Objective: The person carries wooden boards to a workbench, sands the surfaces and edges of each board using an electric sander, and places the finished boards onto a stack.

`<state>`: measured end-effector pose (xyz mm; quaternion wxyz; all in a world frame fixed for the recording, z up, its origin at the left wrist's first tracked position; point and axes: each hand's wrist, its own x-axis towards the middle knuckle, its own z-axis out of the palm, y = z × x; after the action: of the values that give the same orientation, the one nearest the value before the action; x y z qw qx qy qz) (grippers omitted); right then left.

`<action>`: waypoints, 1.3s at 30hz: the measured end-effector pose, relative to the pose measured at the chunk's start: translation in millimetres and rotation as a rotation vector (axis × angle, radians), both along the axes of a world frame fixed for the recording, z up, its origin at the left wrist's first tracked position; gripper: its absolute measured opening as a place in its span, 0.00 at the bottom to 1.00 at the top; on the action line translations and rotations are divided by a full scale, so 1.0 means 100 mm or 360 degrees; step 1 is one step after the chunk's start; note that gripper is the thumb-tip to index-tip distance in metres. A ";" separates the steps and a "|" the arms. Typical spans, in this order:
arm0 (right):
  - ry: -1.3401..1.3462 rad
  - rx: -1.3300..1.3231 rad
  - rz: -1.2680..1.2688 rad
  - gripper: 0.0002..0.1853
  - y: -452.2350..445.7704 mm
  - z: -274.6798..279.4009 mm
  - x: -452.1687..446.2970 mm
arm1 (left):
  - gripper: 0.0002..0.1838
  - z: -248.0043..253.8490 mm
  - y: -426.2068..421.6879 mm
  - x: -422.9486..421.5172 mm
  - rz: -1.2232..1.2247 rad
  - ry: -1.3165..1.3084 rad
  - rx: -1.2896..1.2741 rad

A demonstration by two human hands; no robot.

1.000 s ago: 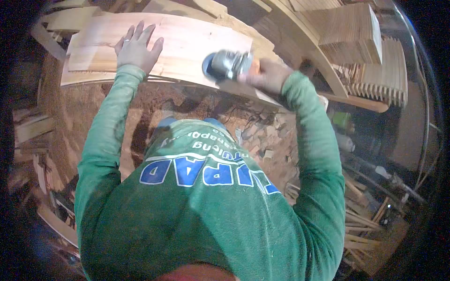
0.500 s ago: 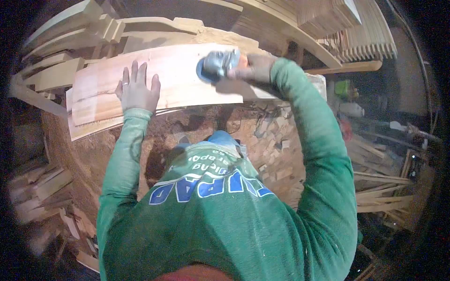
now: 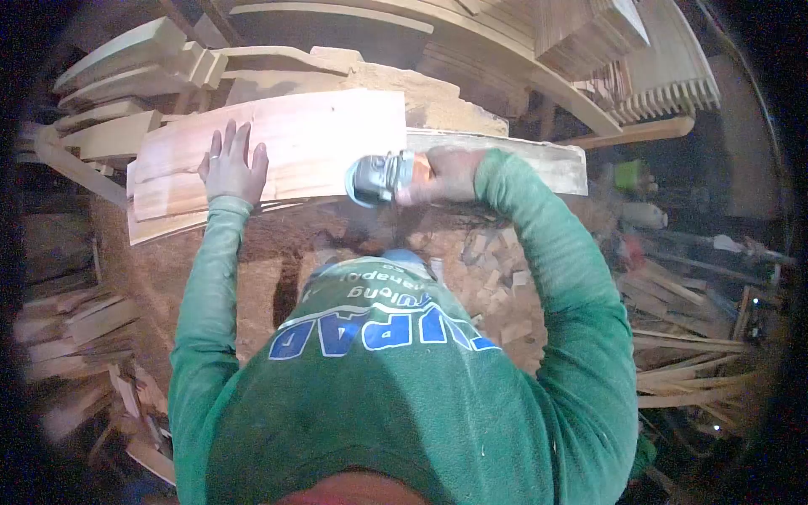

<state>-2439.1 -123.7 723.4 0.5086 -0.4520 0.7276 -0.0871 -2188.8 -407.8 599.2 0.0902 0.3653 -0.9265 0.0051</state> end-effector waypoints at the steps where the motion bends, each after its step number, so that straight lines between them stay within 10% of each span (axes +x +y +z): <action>1: -0.0009 -0.0007 -0.0022 0.44 -0.08 0.02 -0.07 | 0.32 0.01 0.01 -0.01 -0.0021 -0.0049 0.0004; 11: 0.0221 -0.0073 -0.0537 0.38 -0.65 -0.20 -1.21 | 0.48 0.22 1.22 -0.36 -0.1190 -0.0306 0.0227; 24: -0.0082 -0.0677 -0.1621 0.33 1.77 -0.82 -0.75 | 0.30 -0.13 1.47 -0.44 -0.1677 -0.0113 -0.0246; 31: -0.0026 -0.0903 -0.1911 0.29 2.64 -0.90 -0.27 | 0.19 1.21 1.61 -0.81 -0.2024 -0.0569 0.0341; 34: -0.0098 -0.0950 -0.2042 0.26 2.62 -0.85 -0.17 | 0.13 1.58 1.49 -1.31 -0.1829 -0.0330 0.0381; 39: 0.0050 -0.1106 -0.2089 0.23 2.59 -0.76 0.01 | 0.38 1.45 0.28 -1.58 -0.1015 -0.0093 0.0005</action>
<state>-2438.1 135.5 647.4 0.1691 -0.0605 0.7858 -0.5919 -2346.6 -379.9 744.7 0.0601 0.0563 -0.9965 -0.0145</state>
